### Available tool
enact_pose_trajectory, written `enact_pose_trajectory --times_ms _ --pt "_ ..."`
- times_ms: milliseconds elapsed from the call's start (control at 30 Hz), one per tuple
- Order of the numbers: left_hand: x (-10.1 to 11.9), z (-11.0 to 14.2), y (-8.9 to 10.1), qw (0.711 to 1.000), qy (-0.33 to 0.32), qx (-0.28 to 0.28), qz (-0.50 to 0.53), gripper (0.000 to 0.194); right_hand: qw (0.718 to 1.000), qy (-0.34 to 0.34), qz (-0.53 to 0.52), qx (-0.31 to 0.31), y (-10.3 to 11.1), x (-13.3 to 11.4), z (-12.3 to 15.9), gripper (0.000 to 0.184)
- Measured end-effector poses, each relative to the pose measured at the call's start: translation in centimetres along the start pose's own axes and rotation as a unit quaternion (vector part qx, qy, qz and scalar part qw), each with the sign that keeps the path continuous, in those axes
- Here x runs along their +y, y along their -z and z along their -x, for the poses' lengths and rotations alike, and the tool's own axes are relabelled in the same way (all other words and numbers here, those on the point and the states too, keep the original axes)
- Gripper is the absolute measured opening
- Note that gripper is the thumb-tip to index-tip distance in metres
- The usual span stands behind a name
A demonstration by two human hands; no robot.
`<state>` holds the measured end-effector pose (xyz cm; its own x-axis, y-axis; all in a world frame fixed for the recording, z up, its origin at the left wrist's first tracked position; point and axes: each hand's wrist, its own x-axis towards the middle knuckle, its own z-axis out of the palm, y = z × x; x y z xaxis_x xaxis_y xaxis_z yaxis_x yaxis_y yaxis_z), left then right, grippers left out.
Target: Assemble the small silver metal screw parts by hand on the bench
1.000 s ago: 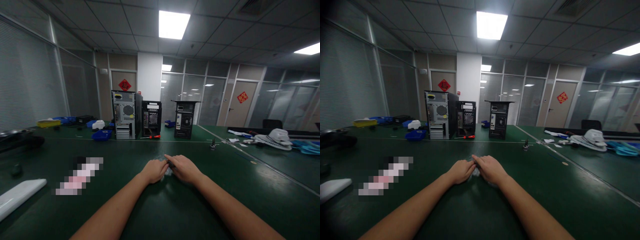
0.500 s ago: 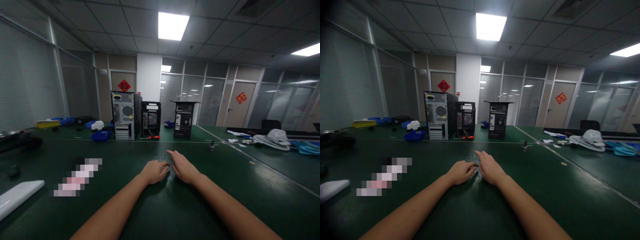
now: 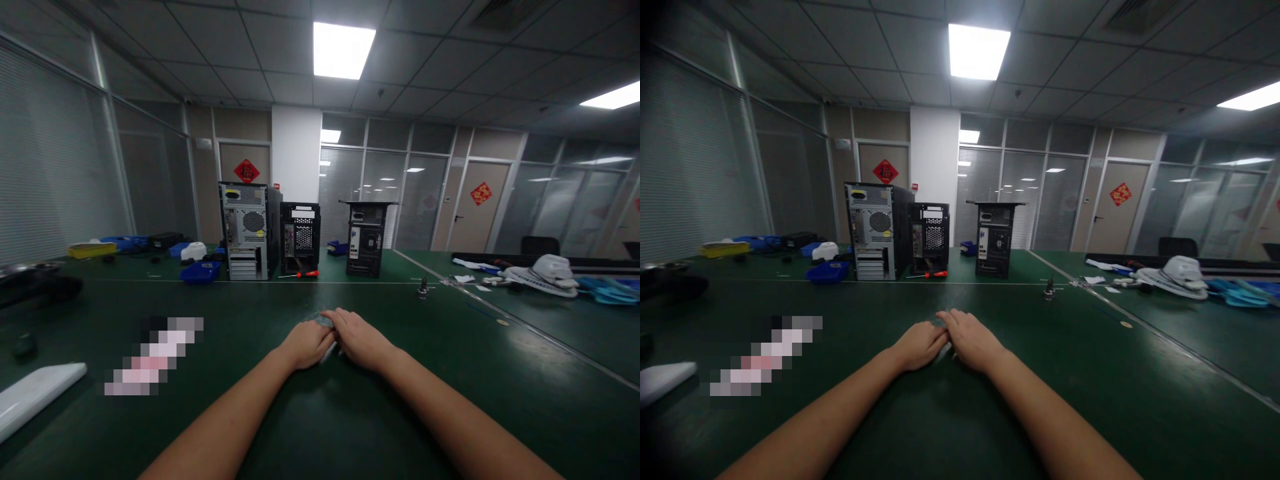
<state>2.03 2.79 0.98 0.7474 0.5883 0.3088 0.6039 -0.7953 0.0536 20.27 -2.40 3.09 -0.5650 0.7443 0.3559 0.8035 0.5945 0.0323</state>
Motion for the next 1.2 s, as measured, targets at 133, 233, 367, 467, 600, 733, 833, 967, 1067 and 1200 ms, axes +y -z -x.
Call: enact_pose_trajectory --times_ms 133,233,367,467,600,733,833,967,1067,1200 --pt "0.0 0.0 -0.2 1.000 -0.005 0.007 -0.004 0.045 1.000 0.001 0.001 0.002 -0.2 0.2 0.0 0.058" --pt "0.0 0.0 -0.3 1.000 -0.002 0.000 -0.008 0.046 1.000 -0.004 -0.006 -0.002 -0.3 0.3 -0.1 0.055" --pt "-0.1 0.1 -0.2 1.000 0.003 -0.006 -0.014 0.051 1.000 -0.010 -0.013 -0.002 -0.5 0.6 0.0 0.047" --pt "-0.3 0.2 -0.2 0.999 0.029 -0.005 -0.018 0.055 0.999 -0.031 -0.030 0.009 -0.8 1.7 0.4 0.039" --pt "-0.9 0.2 0.0 0.995 0.090 -0.002 -0.032 0.055 0.993 -0.095 -0.065 0.019 -1.2 5.0 1.6 0.032" --pt "-1.6 0.4 0.3 0.985 0.166 0.018 -0.041 0.056 0.974 -0.196 -0.098 0.047 -1.6 9.9 3.8 0.031" --pt "-2.0 0.5 0.6 0.974 0.219 0.038 -0.040 0.056 0.953 -0.278 -0.092 0.080 -1.9 13.7 6.0 0.031" --pt "-2.3 0.6 0.7 0.959 0.275 0.049 -0.038 0.056 0.916 -0.373 -0.075 0.126 -2.5 17.8 8.7 0.030" --pt "-2.3 0.6 0.7 0.952 0.301 0.049 -0.032 0.056 0.886 -0.432 -0.071 0.149 -3.1 19.6 10.1 0.031" --pt "-2.5 0.7 0.6 0.945 0.320 0.053 -0.029 0.058 0.853 -0.477 -0.080 0.195 -3.4 20.7 11.0 0.037"
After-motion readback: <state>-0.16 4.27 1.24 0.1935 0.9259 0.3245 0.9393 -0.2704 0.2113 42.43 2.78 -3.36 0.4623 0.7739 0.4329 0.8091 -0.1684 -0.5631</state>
